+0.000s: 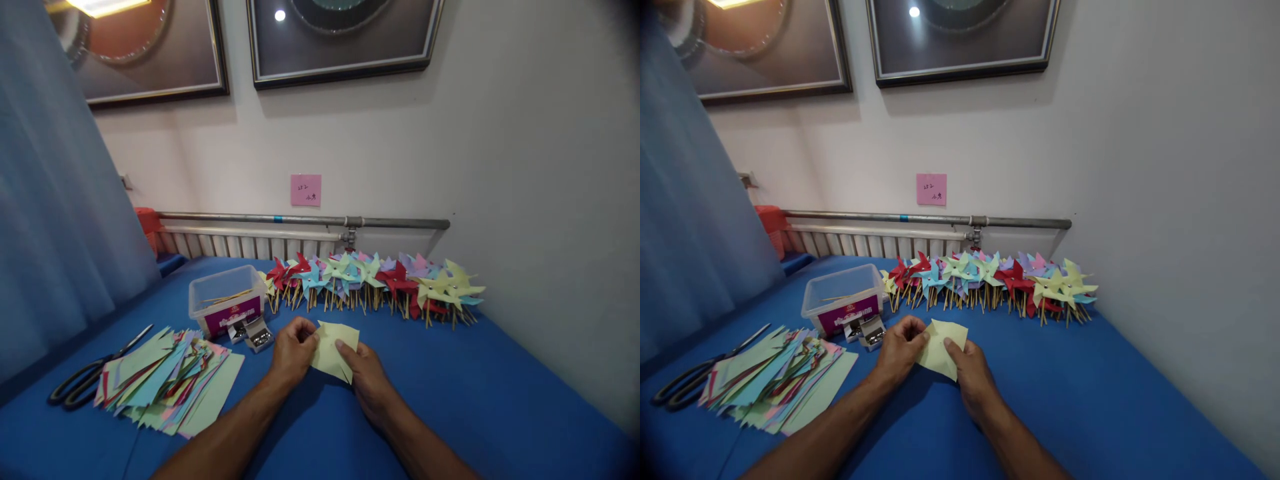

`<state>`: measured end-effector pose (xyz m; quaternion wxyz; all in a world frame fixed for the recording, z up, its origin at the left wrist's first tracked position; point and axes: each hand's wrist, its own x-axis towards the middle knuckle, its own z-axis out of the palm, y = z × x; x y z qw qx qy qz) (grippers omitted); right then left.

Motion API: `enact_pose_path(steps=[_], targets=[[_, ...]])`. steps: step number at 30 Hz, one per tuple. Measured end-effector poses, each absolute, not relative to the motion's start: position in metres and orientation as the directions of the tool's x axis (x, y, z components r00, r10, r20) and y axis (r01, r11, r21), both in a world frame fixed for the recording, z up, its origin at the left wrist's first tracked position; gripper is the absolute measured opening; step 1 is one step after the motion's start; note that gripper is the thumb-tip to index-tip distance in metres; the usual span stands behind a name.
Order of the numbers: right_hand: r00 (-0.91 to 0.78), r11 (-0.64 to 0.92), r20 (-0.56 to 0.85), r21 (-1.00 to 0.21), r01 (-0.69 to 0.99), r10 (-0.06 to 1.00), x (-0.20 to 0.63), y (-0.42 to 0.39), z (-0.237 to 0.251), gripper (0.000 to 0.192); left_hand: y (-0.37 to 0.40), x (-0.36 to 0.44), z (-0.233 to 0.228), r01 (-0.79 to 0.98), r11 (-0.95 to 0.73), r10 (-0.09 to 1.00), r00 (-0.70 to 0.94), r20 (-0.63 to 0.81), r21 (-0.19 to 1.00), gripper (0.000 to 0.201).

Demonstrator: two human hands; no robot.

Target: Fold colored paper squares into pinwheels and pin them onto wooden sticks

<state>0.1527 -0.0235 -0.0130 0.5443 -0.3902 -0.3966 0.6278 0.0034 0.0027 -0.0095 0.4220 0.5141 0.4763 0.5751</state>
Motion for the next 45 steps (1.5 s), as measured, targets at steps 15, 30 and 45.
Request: enact_pose_path(steps=[15, 30, 45], targets=[[-0.133, -0.082, -0.034, -0.925, -0.372, 0.991, 0.154, -0.023, -0.01, 0.053, -0.014, 0.002, 0.003, 0.365, -0.595, 0.791, 0.109, 0.602, 0.716, 0.022], [0.068, 0.081, 0.07, -0.983, -0.165, 0.995, 0.164, -0.012, -0.015, 0.045, -0.017, 0.0, 0.009, 0.394, -0.523, 0.839, 0.083, 0.538, 0.756, 0.016], [-0.071, 0.111, 0.113, -0.993, -0.035, 0.991, 0.167, -0.014, -0.005, 0.046, 0.004, 0.0, -0.004, -0.016, -0.02, 0.984, 0.178, 0.022, 1.0, 0.028]])
